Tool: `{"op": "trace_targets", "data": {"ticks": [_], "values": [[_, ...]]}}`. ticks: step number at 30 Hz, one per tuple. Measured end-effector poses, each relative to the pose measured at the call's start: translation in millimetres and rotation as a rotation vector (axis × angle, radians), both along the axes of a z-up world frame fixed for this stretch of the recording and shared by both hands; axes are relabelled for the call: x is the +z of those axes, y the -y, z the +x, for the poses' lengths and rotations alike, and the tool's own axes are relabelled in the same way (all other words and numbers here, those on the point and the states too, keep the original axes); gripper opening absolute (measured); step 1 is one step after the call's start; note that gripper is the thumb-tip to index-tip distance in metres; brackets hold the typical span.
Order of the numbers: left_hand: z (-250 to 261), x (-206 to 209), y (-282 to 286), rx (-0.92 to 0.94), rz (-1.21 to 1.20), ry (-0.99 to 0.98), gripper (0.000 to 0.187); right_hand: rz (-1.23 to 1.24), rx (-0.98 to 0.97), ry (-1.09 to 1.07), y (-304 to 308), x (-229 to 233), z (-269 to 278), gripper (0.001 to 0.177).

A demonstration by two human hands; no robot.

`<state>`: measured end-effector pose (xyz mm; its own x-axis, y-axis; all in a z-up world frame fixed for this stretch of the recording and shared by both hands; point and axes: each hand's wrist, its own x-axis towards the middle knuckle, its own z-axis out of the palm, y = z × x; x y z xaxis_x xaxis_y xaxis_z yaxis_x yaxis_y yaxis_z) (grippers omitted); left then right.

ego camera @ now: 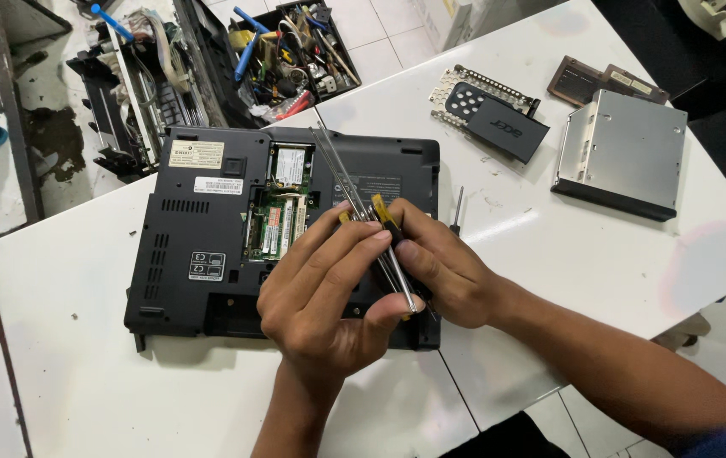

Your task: The person uses a green screwdriver to remove screws from the bottom panel of a laptop. They then use a multi-tool to further manipulate the laptop's internal components.

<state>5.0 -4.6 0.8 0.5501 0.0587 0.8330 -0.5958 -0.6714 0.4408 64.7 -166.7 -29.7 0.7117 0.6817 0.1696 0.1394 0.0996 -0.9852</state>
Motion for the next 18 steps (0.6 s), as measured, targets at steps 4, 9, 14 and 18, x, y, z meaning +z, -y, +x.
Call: {"op": "trace_targets", "data": {"ticks": [4,9,14,18], "values": [[0.3,1.4,-0.9,-0.016,-0.002,-0.008,0.056,0.011,0.01,0.003,0.4,1.9,1.9,0.044],[1.2,0.3,0.0,0.008,0.01,-0.014,0.056,0.0,0.057,-0.008,2.3,2.7,3.9,0.036],[2.9,-1.5,0.0,0.002,-0.004,-0.017,0.056,-0.026,0.046,-0.01,1.7,5.5,5.4,0.039],[2.0,-2.7,-0.1,-0.025,-0.018,-0.046,0.06,-0.038,0.025,-0.002,1.8,5.7,4.3,0.038]]}}
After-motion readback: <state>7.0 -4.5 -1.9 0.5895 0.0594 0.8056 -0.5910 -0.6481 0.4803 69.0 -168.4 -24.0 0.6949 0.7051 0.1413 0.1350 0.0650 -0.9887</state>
